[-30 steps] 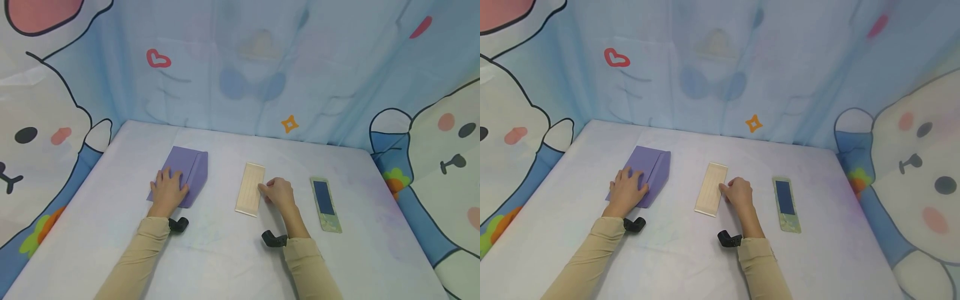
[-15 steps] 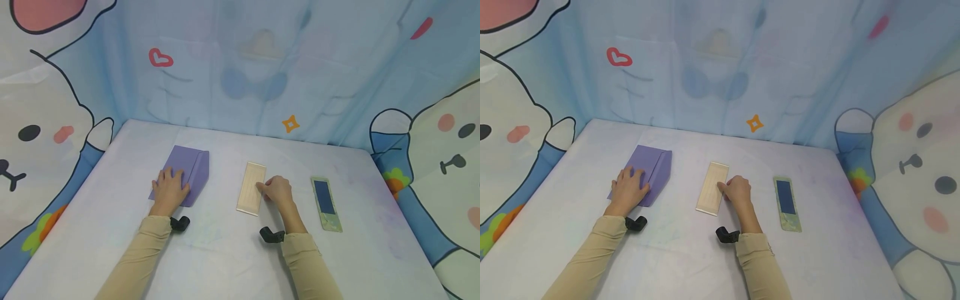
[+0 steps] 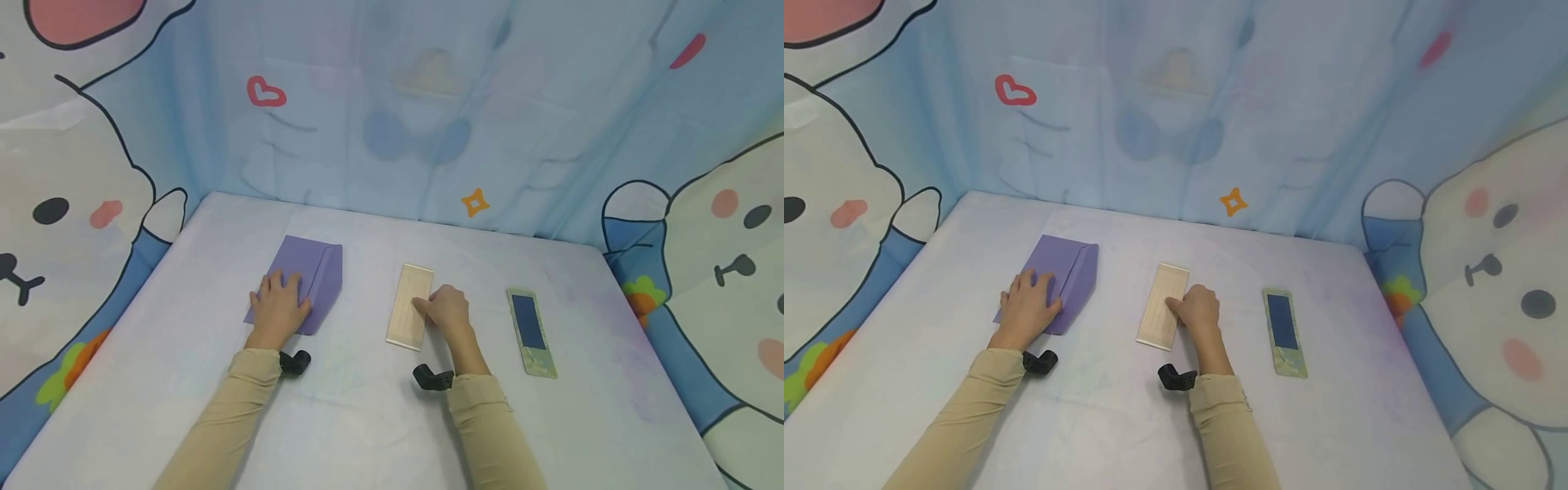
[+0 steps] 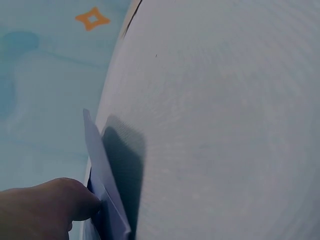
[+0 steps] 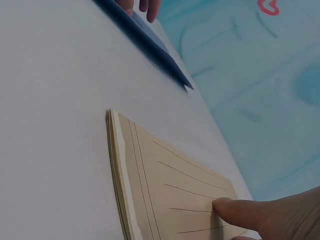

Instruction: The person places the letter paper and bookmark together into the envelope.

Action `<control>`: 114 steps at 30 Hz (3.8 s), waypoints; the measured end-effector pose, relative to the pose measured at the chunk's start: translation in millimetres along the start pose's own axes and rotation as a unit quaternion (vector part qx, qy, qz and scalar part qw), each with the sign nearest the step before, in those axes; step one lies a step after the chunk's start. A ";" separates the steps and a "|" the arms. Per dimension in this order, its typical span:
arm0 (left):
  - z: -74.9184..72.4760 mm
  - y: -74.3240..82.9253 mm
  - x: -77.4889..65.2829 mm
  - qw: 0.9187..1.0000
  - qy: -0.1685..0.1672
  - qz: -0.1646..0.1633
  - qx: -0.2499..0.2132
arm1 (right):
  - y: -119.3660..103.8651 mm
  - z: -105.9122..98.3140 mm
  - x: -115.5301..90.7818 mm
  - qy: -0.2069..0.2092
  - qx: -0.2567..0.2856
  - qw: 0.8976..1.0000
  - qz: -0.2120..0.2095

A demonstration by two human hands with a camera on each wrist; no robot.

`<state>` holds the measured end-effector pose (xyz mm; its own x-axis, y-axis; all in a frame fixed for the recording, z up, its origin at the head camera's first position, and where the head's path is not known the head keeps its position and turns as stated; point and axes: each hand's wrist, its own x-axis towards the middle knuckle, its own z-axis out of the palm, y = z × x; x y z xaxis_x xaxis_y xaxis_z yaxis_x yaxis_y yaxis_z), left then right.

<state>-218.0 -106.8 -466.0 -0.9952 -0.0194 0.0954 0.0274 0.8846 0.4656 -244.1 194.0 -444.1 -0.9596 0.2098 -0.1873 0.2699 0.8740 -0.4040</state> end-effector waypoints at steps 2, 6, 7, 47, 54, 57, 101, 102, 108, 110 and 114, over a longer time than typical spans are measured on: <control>0.3 0.1 0.2 1.000 0.000 0.001 -0.001 | -0.5 0.2 0.0 -0.001 -0.002 1.000 0.002; 0.7 1.2 0.2 1.000 -0.001 0.002 -0.002 | -0.2 1.4 -0.5 -0.002 0.001 1.000 0.010; 0.6 1.6 0.0 1.000 -0.002 0.002 -0.003 | 0.0 1.7 -0.8 0.000 0.004 1.000 0.013; -4.3 -4.0 -3.7 1.000 -0.017 -0.013 -0.008 | 5.7 1.4 1.4 0.008 0.213 0.977 0.031; -1.7 0.2 -4.6 1.000 -0.012 -0.007 -0.009 | 7.6 -3.0 2.7 0.004 0.228 0.973 0.039; -0.1 2.5 -4.6 1.000 -0.013 -0.005 -0.007 | 7.0 -5.9 1.5 -0.007 0.237 0.971 0.040; 8.3 -2.6 -6.3 1.000 0.012 -0.011 -0.015 | -11.0 15.8 6.4 -0.061 0.390 0.919 0.028; 8.4 -2.2 -5.9 1.000 0.012 -0.011 -0.015 | -11.1 16.2 6.9 -0.060 0.391 0.918 0.029; 8.9 -1.2 -6.4 1.000 0.009 -0.012 -0.017 | -11.8 19.8 7.6 -0.063 0.402 0.913 0.035; 9.0 -1.8 -6.9 1.000 0.011 -0.011 -0.015 | -12.6 21.0 6.9 -0.063 0.406 0.911 0.032; 8.0 -3.0 -7.6 1.000 0.016 -0.007 -0.015 | -15.2 22.6 5.2 -0.064 0.417 0.906 0.027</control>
<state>-211.3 -105.6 -475.2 -0.9922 -0.0474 0.1156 0.0159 0.8698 0.4932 -251.4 171.9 -459.2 -0.9406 0.1436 -0.3075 0.3332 0.2179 -0.9173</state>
